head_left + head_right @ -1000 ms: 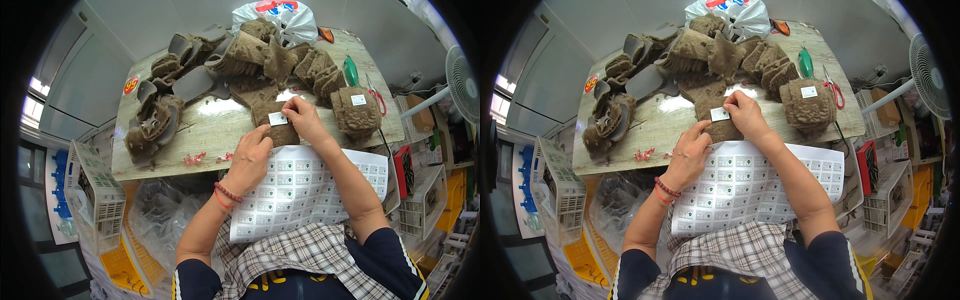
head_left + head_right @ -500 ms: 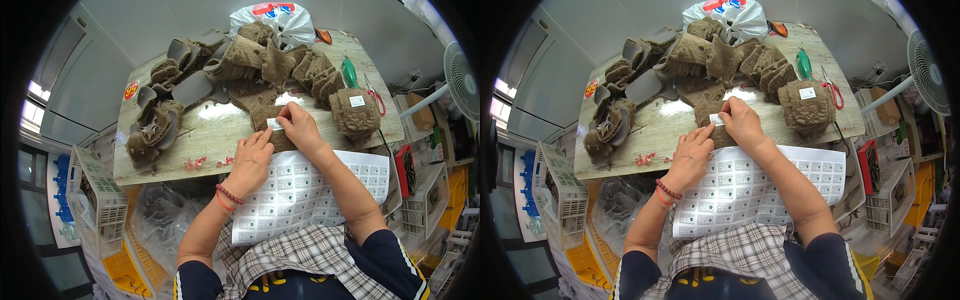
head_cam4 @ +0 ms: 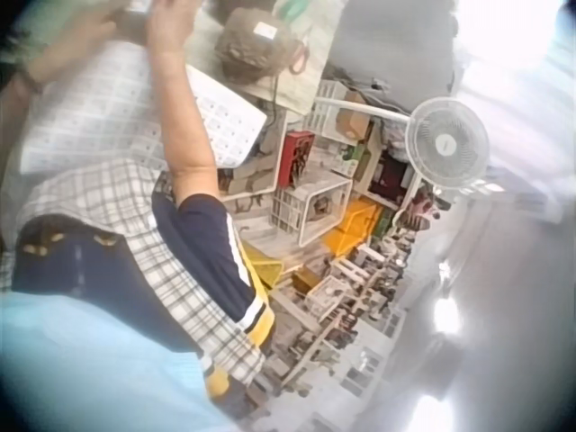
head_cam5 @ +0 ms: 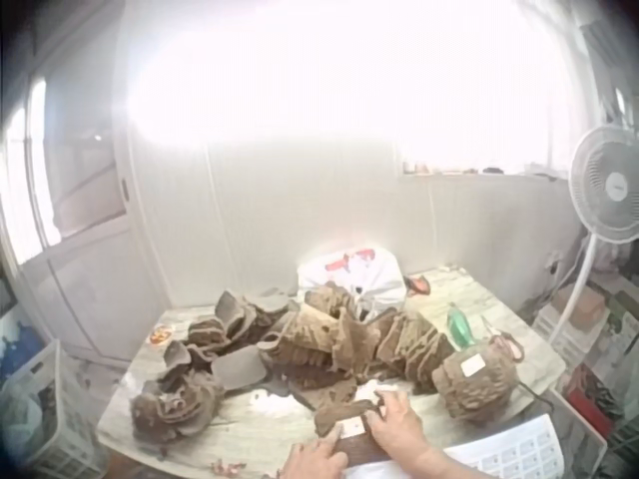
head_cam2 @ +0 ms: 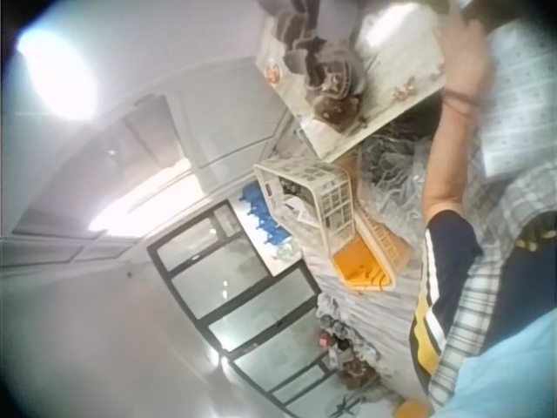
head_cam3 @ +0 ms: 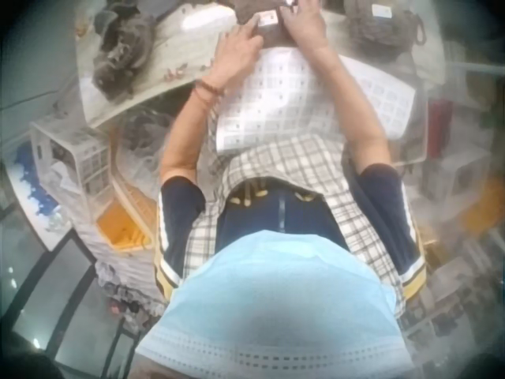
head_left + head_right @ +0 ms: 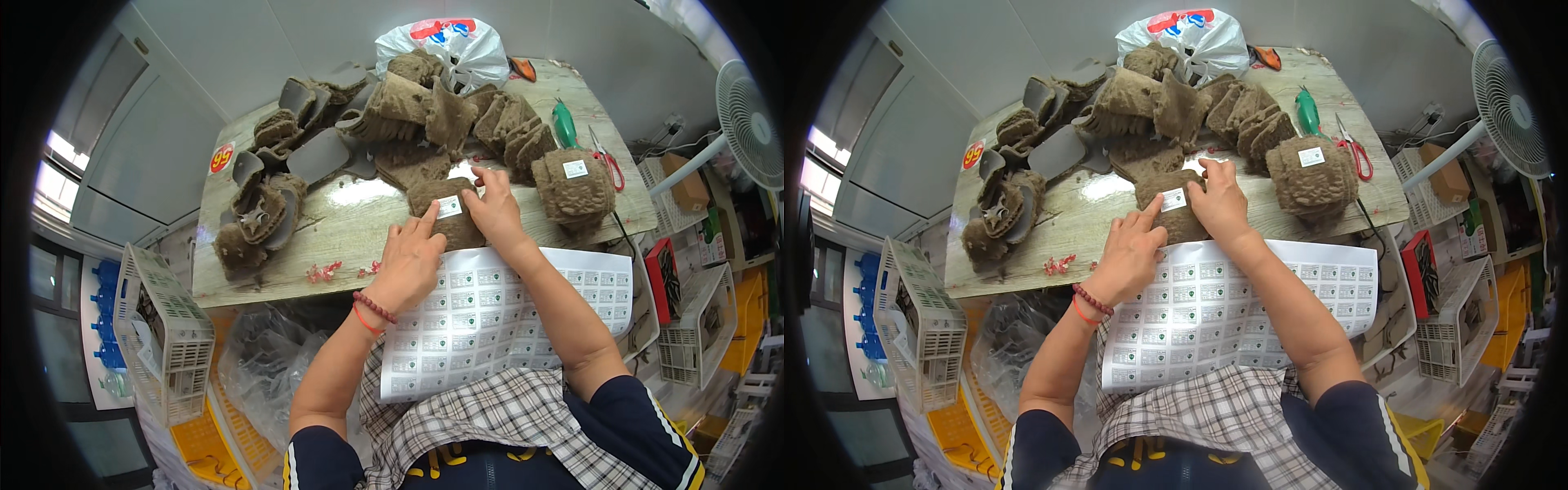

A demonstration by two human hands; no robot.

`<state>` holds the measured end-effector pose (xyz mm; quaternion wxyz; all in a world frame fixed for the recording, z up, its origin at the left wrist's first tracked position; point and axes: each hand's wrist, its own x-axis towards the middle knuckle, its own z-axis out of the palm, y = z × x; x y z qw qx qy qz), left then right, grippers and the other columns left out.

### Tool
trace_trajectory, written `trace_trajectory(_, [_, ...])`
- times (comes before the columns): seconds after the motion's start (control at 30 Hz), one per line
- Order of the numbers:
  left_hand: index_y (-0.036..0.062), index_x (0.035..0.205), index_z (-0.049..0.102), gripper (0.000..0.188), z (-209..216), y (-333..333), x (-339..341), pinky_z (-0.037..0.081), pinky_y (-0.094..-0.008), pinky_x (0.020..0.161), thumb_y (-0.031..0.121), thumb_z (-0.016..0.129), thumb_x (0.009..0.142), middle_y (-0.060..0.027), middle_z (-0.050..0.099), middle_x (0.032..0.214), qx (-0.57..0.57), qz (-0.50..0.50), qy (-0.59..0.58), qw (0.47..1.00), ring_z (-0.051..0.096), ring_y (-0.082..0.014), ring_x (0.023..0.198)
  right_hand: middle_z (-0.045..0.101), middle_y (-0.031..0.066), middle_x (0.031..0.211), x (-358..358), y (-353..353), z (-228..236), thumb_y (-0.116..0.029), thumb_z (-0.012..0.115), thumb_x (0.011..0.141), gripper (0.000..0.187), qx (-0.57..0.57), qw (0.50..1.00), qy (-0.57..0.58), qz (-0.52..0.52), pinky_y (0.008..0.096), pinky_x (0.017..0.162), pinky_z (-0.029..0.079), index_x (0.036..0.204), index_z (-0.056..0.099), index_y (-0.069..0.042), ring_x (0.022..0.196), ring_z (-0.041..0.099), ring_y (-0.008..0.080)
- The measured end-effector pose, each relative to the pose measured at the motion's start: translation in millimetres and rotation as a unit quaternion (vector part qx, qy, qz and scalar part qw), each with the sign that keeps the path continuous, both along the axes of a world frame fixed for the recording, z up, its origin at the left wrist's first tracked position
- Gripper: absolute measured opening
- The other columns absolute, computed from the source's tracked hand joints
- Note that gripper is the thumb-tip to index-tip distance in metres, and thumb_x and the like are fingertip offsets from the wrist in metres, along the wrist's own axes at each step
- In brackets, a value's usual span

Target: The person repeatedly picks up brown fuzzy slippers from a table, peels individual labels from a sheet, and sticks them onto the slippers. The person handles the slippers one at a time and places each labeled slipper back on the table.

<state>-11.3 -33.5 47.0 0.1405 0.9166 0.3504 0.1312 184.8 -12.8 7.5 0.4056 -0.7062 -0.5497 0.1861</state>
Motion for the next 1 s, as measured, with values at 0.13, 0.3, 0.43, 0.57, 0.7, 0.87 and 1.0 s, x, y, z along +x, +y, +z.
trace_trajectory(0.13, [0.0035,0.085,0.059,0.01,5.2,5.6,-0.7,0.035,-0.044,0.099,0.004,0.065,0.077,-0.0207,0.043,0.145,-0.007,-0.006,0.01,1.0,0.047,-0.0329,0.12,0.058,0.011,0.101,2.3,2.3,7.4,-0.031,0.072,0.081,0.035,-0.015,1.0,0.005,0.015,0.0388,0.077,0.051,0.106,0.067,-0.007,0.088,0.062,0.0273])
trace_trajectory(0.3, [0.0047,0.088,0.061,0.013,12.2,-2.8,-7.4,0.034,-0.0435,0.099,0.006,0.067,0.077,-0.0133,0.055,0.13,-0.004,0.01,-0.059,0.998,0.049,-0.0295,0.118,0.062,0.0054,0.088,12.5,6.4,10.6,-0.018,0.076,0.08,0.021,0.08,0.986,0.147,0.028,0.031,0.069,0.049,0.093,0.066,-0.005,0.077,0.06,0.0167])
trace_trajectory(0.43, [0.0021,0.088,0.064,0.01,42.2,-19.3,-25.4,0.045,-0.0363,0.081,0.007,0.068,0.079,-0.008,0.065,0.093,-0.112,0.09,-0.075,0.987,0.061,-0.0242,0.089,0.063,0.0006,0.083,18.5,-8.8,54.3,-0.01,0.071,0.086,0.013,0.134,0.933,0.327,0.065,0.0232,0.066,0.048,0.092,0.063,-0.002,0.073,0.056,0.0077])
trace_trajectory(0.57, [-0.0009,0.093,0.067,0.01,45.5,-18.7,-45.5,0.047,-0.0253,0.068,0.003,0.065,0.084,-0.0021,0.066,0.08,-0.274,0.12,-0.141,0.944,0.057,-0.0099,0.074,0.065,0.0032,0.087,88.4,-1.9,78.4,-0.014,0.071,0.087,0.018,0.195,0.935,0.297,-0.023,0.0262,0.071,0.05,0.098,0.064,-0.001,0.077,0.059,0.0111])
trace_trajectory(0.7, [-0.0039,0.099,0.068,0.016,37.8,-7.4,-53.4,0.048,-0.0239,0.074,-0.001,0.062,0.085,-0.0012,0.067,0.089,-0.398,0.09,-0.188,0.893,0.059,-0.0078,0.081,0.067,0.0105,0.095,158.3,2.5,62.0,-0.011,0.067,0.087,0.02,0.215,0.965,-0.036,-0.144,0.0326,0.08,0.05,0.104,0.063,-0.001,0.085,0.063,0.0227])
trace_trajectory(0.87, [-0.0016,0.103,0.067,0.023,39.8,-5.5,-57.4,0.047,-0.0209,0.071,-0.007,0.061,0.081,0.0004,0.064,0.085,-0.421,0.089,-0.236,0.871,0.057,-0.0058,0.077,0.067,0.0147,0.105,65.7,-41.2,59.9,-0.002,0.058,0.085,0.024,0.268,0.94,-0.201,0.069,0.04,0.088,0.049,0.108,0.065,-0.003,0.096,0.062,0.0323])
trace_trajectory(1.0, [-0.0003,0.107,0.061,0.028,40.7,-5.6,-57.5,0.046,-0.0197,0.071,-0.009,0.06,0.081,0.0001,0.063,0.083,-0.452,0.081,-0.266,0.847,0.058,-0.0054,0.077,0.064,0.0095,0.101,-30.5,-83.8,44.4,-0.011,0.066,0.086,0.016,0.193,0.95,-0.067,0.235,0.0397,0.088,0.046,0.101,0.07,-0.008,0.098,0.059,0.0291])
